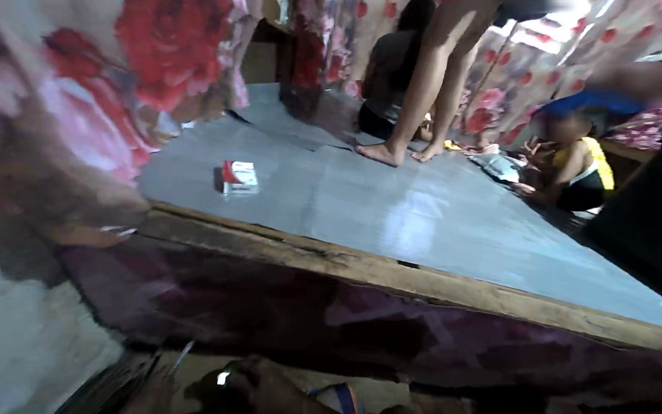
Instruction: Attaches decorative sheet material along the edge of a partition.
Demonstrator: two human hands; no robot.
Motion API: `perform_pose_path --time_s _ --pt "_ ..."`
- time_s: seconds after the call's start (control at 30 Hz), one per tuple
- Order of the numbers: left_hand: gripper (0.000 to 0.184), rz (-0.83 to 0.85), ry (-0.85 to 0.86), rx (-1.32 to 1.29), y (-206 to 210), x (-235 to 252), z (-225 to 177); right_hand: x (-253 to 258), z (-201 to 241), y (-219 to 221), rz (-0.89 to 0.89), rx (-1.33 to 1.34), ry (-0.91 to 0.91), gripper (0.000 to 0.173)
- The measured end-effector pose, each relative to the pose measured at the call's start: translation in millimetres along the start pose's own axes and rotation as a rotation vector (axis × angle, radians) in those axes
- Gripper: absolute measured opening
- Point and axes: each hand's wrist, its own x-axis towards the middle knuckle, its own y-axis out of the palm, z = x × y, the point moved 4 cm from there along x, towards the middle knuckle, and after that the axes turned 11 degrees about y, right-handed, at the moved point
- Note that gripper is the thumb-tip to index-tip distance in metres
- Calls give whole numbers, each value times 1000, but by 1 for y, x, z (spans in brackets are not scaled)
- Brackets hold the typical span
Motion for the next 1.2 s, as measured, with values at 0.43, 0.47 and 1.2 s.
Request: perform_pose_path --time_s 0.43,0.47,1.2 --pt "31 -241 152 78 -2 -4 -10 13 17 14 -80 341 214 49" --pt "31 -244 131 106 -1 -5 -10 8 20 11 -107 360 225 50" --pt "19 -247 162 224 18 -3 -3 34 -10 33 -48 726 388 47"
